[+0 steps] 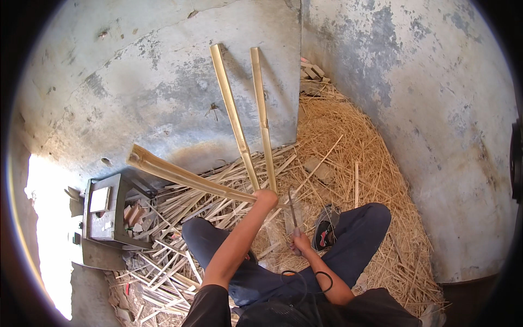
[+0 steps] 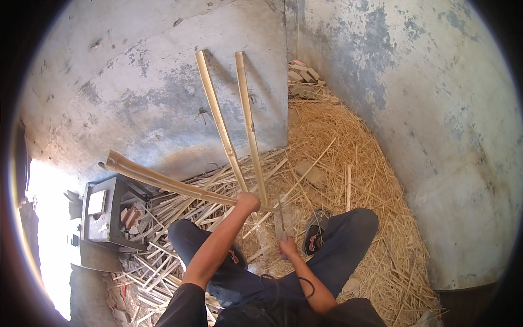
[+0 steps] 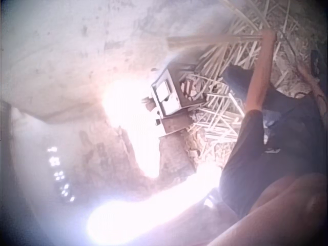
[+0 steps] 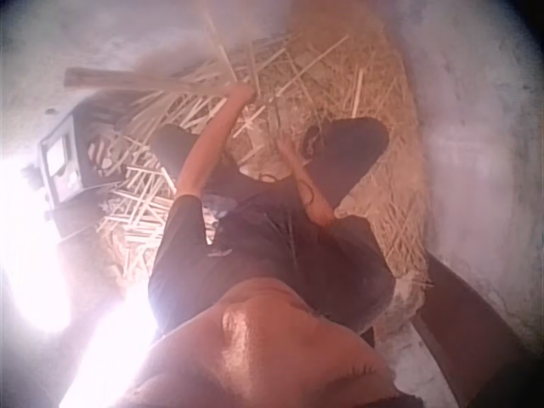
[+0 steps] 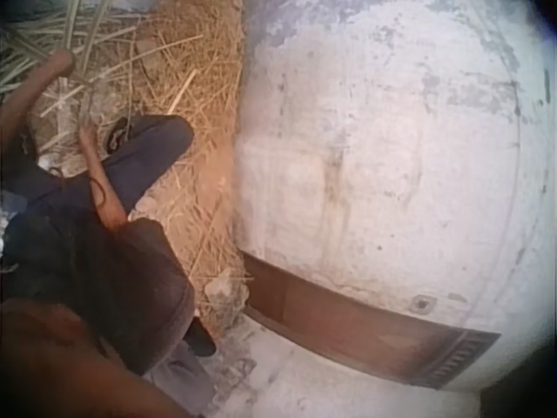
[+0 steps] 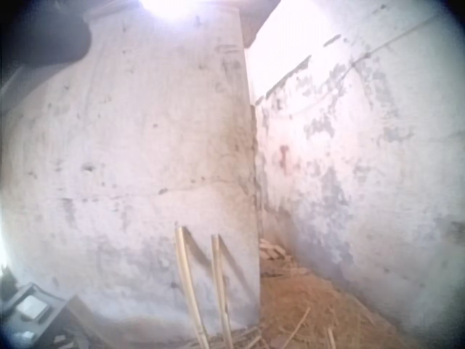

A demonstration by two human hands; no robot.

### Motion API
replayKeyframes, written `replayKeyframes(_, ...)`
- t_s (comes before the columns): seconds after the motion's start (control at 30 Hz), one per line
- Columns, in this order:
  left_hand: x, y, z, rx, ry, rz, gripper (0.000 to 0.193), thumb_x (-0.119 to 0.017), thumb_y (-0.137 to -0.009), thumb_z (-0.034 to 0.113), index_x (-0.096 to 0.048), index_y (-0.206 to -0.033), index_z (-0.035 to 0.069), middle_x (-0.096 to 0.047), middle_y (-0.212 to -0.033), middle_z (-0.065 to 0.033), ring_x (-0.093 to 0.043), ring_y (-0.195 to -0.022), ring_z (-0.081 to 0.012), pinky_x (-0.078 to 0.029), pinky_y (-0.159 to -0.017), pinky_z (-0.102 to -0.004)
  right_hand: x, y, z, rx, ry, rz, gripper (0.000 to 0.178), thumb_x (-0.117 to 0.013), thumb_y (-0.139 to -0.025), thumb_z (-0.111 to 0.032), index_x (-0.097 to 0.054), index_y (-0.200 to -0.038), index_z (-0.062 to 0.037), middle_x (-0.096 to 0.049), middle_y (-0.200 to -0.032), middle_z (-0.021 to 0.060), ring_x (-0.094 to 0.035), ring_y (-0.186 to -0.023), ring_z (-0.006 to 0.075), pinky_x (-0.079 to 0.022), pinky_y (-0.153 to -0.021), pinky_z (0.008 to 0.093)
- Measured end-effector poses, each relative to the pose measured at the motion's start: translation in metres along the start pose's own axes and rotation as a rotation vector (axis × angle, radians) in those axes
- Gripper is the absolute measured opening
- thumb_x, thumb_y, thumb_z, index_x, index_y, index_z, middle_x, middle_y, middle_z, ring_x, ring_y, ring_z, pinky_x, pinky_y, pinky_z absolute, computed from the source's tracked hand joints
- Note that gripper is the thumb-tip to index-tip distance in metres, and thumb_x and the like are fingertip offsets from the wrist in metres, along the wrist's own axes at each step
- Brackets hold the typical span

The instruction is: The person sits on a straw-covered floor and uses a knife to split a long bamboo pole into thin strips. They hold the bamboo with one hand and use the knife in the other to shave and separate the material, occasionally using a larger blade to assist in splitting the pole.

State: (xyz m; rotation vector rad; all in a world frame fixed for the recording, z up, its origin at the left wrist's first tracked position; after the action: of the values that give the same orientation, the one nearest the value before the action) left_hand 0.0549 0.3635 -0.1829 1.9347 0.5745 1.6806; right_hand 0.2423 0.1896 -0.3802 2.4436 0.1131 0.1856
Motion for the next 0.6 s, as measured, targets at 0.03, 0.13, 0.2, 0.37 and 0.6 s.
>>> replayKeyframes(0.03,0.003,0.003,0.005,-0.002,-0.001,0.008,0.036,-0.072,-0.095,0.027,-0.082,-0.127,0.014,-0.078,-0.133,-0.0114,-0.075,-0.123,-0.033,-0.061,-0.094,-0.0486,0.0,-0.012,0.018,-0.088,-0.074,-0.047,0.033,-0.065,-0.096,-0.02,-0.067,-0.115,0.0055,-0.073,-0.081,0.018,-0.073,-0.065,0.0288,-0.057,-0.063,0.0424)
replayKeyframes(0.13,0.005,0.003,0.011,0.009,-0.044,-0.023,0.036,-0.073,-0.095,0.027,-0.082,-0.127,0.015,-0.078,-0.133,-0.0105,-0.076,-0.122,-0.0328,-0.061,-0.094,-0.0489,-0.001,-0.032,0.039,-0.076,0.115,-0.008,0.036,-0.065,-0.096,-0.023,-0.067,-0.119,0.0056,-0.075,-0.086,0.0224,-0.075,-0.07,0.0339,-0.059,-0.07,0.0473)
replayKeyframes(0.2,0.002,0.0,0.01,0.015,-0.029,-0.014,0.035,-0.072,-0.095,0.026,-0.082,-0.127,0.015,-0.079,-0.133,-0.0101,-0.076,-0.121,-0.0328,-0.062,-0.093,-0.0488,-0.001,-0.028,0.025,-0.01,0.237,0.064,0.032,-0.063,-0.101,-0.025,-0.067,-0.112,0.0047,-0.075,-0.083,0.0199,-0.073,-0.066,0.0307,-0.057,-0.067,0.0449)
replayKeyframes(0.37,0.004,0.007,0.018,0.033,0.001,0.029,0.034,-0.073,-0.095,0.025,-0.083,-0.126,0.013,-0.079,-0.131,-0.0121,-0.078,-0.117,-0.0339,-0.063,-0.09,-0.0493,0.007,0.004,-0.039,0.408,0.237,0.345,0.04,-0.059,-0.109,-0.033,-0.07,-0.096,0.0026,-0.071,-0.071,0.013,-0.069,-0.058,0.0227,-0.054,-0.059,0.0396)
replayKeyframes(0.6,0.004,0.019,0.03,0.0,-0.016,0.068,0.03,-0.071,-0.096,0.021,-0.085,-0.121,0.012,-0.081,-0.125,-0.0133,-0.079,-0.114,-0.0337,-0.064,-0.083,-0.049,-0.001,-0.006,-0.003,0.436,0.331,0.336,0.036,-0.06,-0.107,-0.033,-0.071,-0.098,0.0004,-0.069,-0.07,0.0146,-0.071,-0.064,0.0261,-0.054,-0.063,0.0444)
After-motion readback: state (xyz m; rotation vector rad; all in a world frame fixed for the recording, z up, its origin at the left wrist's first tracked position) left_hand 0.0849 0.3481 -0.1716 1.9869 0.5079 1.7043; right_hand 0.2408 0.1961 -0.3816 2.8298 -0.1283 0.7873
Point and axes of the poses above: each hand's wrist, its own y-axis away from the middle knuckle, its own x-axis out of the back of the hand, z = x × y, the point moved 6 cm from there along -y, towards the middle knuckle
